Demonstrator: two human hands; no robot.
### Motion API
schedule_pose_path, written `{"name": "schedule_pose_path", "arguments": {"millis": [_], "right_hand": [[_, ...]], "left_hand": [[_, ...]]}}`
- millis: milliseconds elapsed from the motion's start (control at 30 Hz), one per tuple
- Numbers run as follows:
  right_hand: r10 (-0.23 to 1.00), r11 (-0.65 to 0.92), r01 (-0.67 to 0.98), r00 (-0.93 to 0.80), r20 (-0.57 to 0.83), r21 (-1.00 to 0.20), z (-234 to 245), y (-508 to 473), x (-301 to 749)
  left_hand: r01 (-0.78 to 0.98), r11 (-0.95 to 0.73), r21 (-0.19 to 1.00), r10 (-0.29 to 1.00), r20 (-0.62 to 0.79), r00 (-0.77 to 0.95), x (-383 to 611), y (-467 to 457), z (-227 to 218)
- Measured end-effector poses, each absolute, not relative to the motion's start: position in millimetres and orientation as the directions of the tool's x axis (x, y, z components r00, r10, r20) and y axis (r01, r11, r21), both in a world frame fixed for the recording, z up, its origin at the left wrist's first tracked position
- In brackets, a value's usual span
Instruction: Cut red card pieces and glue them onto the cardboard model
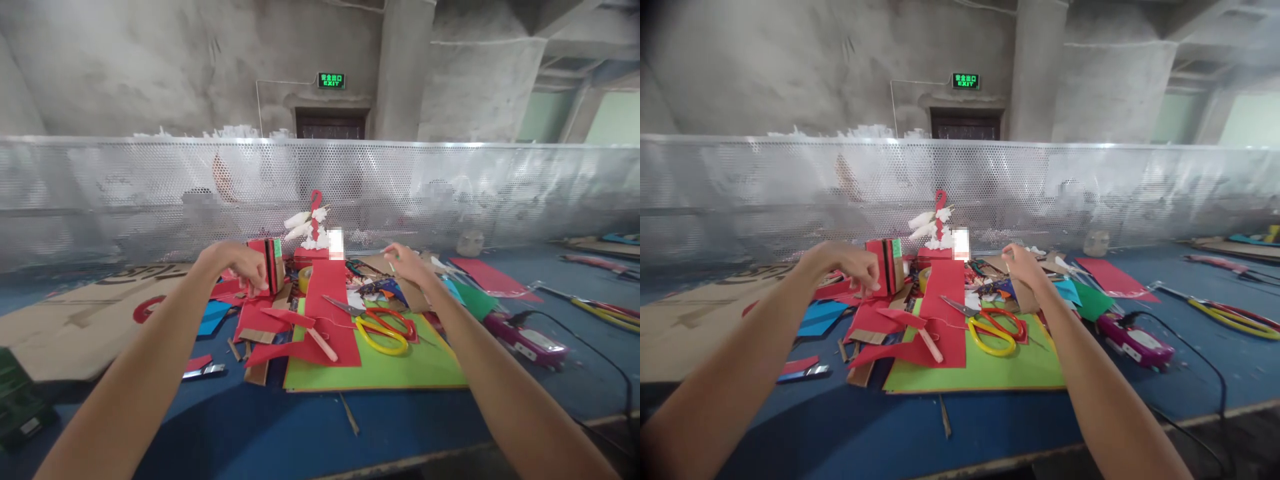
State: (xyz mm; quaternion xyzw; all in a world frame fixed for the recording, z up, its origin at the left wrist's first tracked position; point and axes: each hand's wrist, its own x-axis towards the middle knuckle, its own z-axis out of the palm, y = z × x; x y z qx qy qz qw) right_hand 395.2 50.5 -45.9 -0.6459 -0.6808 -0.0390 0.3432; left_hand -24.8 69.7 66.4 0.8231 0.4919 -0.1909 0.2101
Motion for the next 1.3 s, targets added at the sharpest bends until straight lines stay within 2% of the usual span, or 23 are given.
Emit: {"name": "schedule_pose_path", "arguments": {"millis": [167, 267, 367, 667, 733, 833, 933, 1067, 1200, 1300], "right_hand": [[0.863, 0.310, 0.842, -0.054, 0.503, -0.441, -40, 48, 371], [0.864, 0.368, 0.811, -0.117, 0.490, -0.455, -42, 45, 355], [0.868, 0.395, 0.791, -0.156, 0.471, -0.467, -45, 42, 343], [0.871, 0.441, 0.706, -0.188, 0.454, -0.553, -42, 29, 321], [0.868, 0.453, 0.693, -0.200, 0.454, -0.561, -45, 29, 318], [0.857, 0.490, 0.672, -0.255, 0.447, -0.555, -49, 31, 314], [0.857, 0.506, 0.669, -0.324, 0.399, -0.544, -51, 30, 311], [0.865, 0.500, 0.711, -0.380, 0.329, -0.495, -48, 22, 304], [0.841, 0.538, 0.727, -0.429, 0.329, -0.428, -48, 18, 299], [0.825, 0.559, 0.730, -0.442, 0.353, -0.393, -51, 21, 300]], "left_hand": [[0.859, -0.481, 0.174, 0.732, -0.461, 0.502, -23, 60, 77], [0.813, -0.557, 0.169, 0.687, -0.457, 0.565, -17, 61, 75], [0.773, -0.605, 0.190, 0.640, -0.461, 0.615, -11, 64, 69], [0.761, -0.625, 0.174, 0.669, -0.381, 0.638, -4, 76, 49], [0.760, -0.619, 0.196, 0.656, -0.403, 0.639, -2, 79, 44], [0.751, -0.627, 0.207, 0.606, -0.476, 0.637, 4, 81, 40], [0.745, -0.639, 0.190, 0.600, -0.483, 0.638, 15, 77, 39], [0.682, -0.720, 0.129, 0.573, -0.446, 0.688, 38, 61, 38], [0.579, -0.808, 0.105, 0.508, -0.373, 0.777, 63, 42, 30], [0.455, -0.890, 0.000, 0.438, -0.270, 0.857, 77, 31, 25]]}}
